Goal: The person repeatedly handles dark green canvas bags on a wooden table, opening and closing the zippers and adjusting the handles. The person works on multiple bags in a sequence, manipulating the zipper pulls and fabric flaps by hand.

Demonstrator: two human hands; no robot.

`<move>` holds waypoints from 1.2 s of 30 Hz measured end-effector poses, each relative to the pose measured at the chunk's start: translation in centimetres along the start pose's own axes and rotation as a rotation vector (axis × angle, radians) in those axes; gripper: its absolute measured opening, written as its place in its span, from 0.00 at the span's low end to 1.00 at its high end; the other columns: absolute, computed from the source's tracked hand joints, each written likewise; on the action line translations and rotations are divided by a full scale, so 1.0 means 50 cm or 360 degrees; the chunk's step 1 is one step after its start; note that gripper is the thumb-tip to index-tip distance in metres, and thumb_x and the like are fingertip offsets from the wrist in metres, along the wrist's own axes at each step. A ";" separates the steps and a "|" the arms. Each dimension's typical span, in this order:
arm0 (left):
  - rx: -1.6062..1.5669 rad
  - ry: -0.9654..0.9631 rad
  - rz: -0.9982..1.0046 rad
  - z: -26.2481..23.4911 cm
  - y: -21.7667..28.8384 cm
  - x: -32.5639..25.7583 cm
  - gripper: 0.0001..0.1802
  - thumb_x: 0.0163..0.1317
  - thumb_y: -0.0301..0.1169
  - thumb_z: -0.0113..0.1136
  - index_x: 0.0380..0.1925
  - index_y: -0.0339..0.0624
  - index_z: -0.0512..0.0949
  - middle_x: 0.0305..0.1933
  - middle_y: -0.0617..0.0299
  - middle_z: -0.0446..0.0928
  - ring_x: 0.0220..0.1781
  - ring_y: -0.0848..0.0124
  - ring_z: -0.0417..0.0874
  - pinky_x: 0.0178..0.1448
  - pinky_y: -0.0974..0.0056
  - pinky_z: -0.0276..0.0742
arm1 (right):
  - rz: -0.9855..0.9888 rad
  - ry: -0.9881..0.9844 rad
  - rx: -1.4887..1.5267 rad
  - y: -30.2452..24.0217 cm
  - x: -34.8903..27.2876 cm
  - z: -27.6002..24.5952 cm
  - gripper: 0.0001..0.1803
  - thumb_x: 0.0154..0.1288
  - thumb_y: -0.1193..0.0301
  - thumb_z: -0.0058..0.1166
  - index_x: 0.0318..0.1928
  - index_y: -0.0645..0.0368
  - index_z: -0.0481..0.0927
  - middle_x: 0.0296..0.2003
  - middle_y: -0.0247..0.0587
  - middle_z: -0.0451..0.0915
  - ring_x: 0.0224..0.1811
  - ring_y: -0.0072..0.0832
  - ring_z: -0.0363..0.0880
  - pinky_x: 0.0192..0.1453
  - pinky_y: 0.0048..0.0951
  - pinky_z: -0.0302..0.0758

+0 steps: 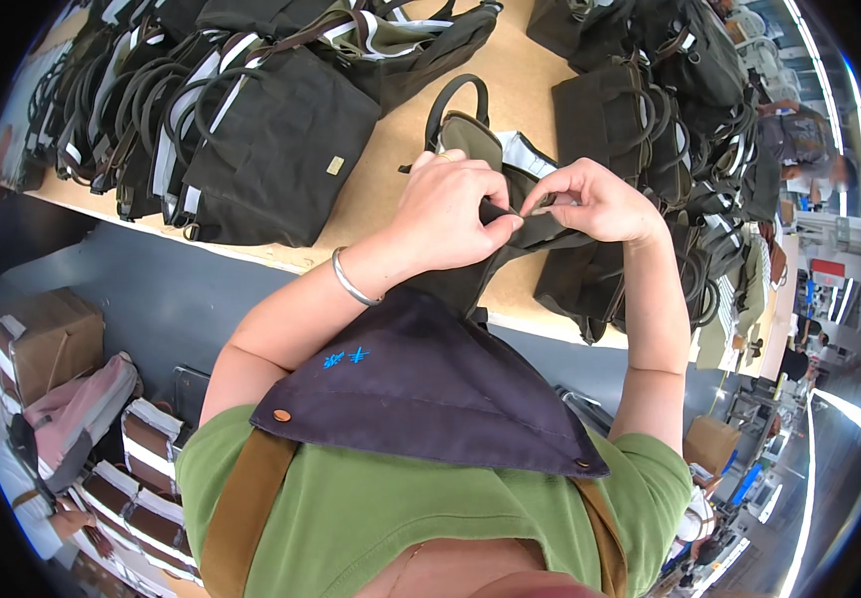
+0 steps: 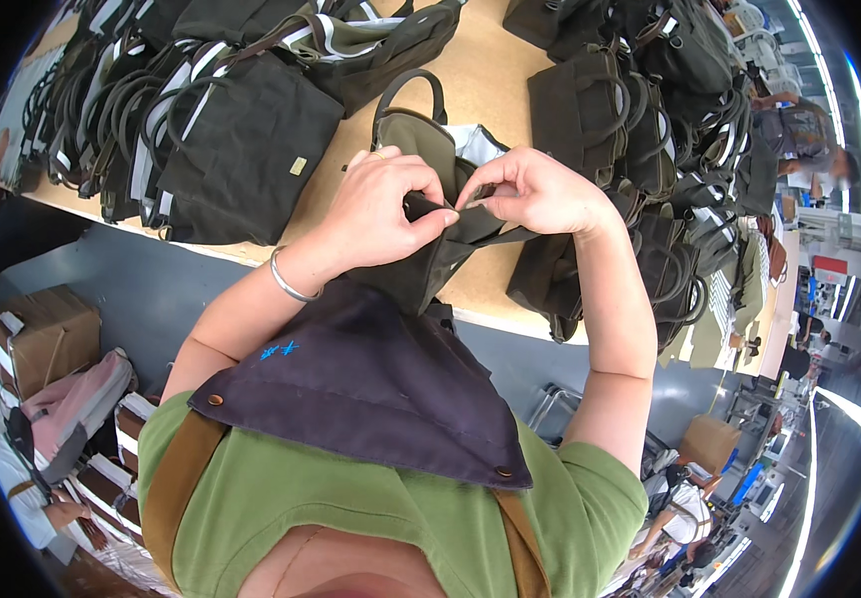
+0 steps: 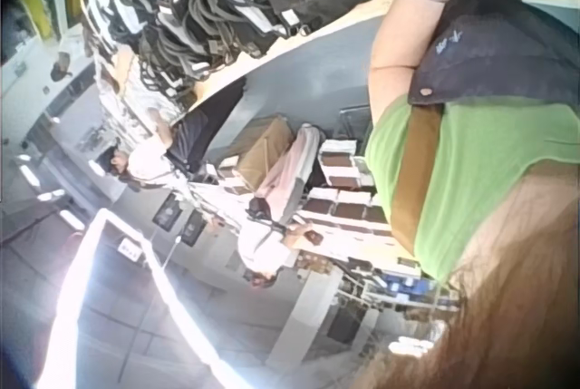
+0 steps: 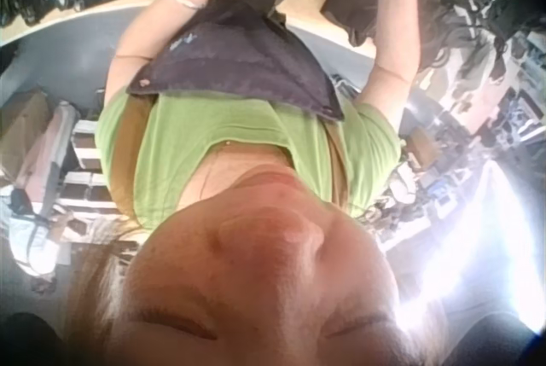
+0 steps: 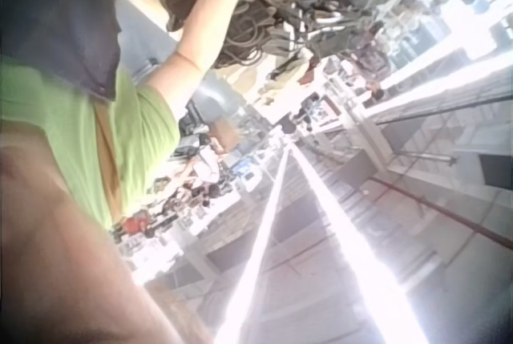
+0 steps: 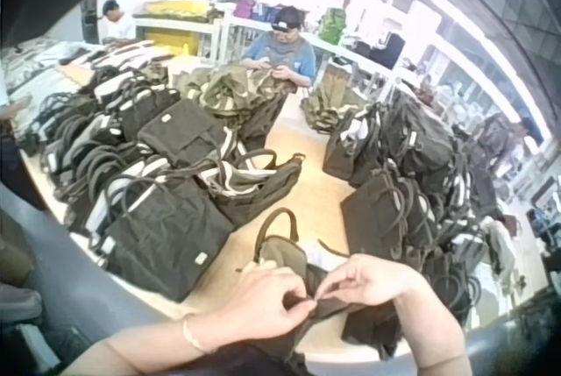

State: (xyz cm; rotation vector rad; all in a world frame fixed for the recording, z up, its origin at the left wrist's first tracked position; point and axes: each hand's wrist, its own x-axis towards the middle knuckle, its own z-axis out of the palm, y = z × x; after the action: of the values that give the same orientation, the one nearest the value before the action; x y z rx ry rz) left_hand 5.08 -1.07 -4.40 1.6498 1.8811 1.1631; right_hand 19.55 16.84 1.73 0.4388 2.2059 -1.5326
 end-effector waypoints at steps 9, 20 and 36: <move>-0.0063 0.0166 0.0175 0.032 0.011 -0.013 0.15 0.53 0.30 0.69 0.40 0.52 0.76 0.35 0.73 0.81 0.40 0.72 0.80 0.53 0.59 0.54 | -0.0075 0.0173 -0.0007 0.026 0.011 0.016 0.10 0.60 0.79 0.54 0.43 0.62 0.74 0.33 0.29 0.80 0.28 0.14 0.68 0.34 0.22 0.69; -0.0165 0.0305 0.0088 0.061 -0.005 -0.006 0.06 0.56 0.35 0.69 0.29 0.53 0.79 0.28 0.76 0.78 0.34 0.73 0.73 0.53 0.58 0.54 | -0.0142 0.0451 0.0003 0.027 -0.011 0.024 0.08 0.64 0.72 0.61 0.42 0.62 0.84 0.35 0.34 0.83 0.35 0.17 0.78 0.44 0.24 0.77; -0.0279 0.0270 -0.0018 0.023 0.016 0.008 0.06 0.55 0.35 0.68 0.25 0.51 0.79 0.24 0.74 0.78 0.31 0.73 0.75 0.53 0.59 0.56 | -0.0171 0.0766 -0.0126 -0.027 -0.027 0.050 0.05 0.62 0.76 0.61 0.38 0.64 0.84 0.24 0.39 0.82 0.25 0.19 0.75 0.31 0.25 0.73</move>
State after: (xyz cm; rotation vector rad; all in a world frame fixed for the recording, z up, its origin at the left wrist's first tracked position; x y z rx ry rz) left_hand 6.32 -0.34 -4.36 1.4853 1.8242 1.4586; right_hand 20.46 14.01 2.71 0.7383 2.6804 -1.5052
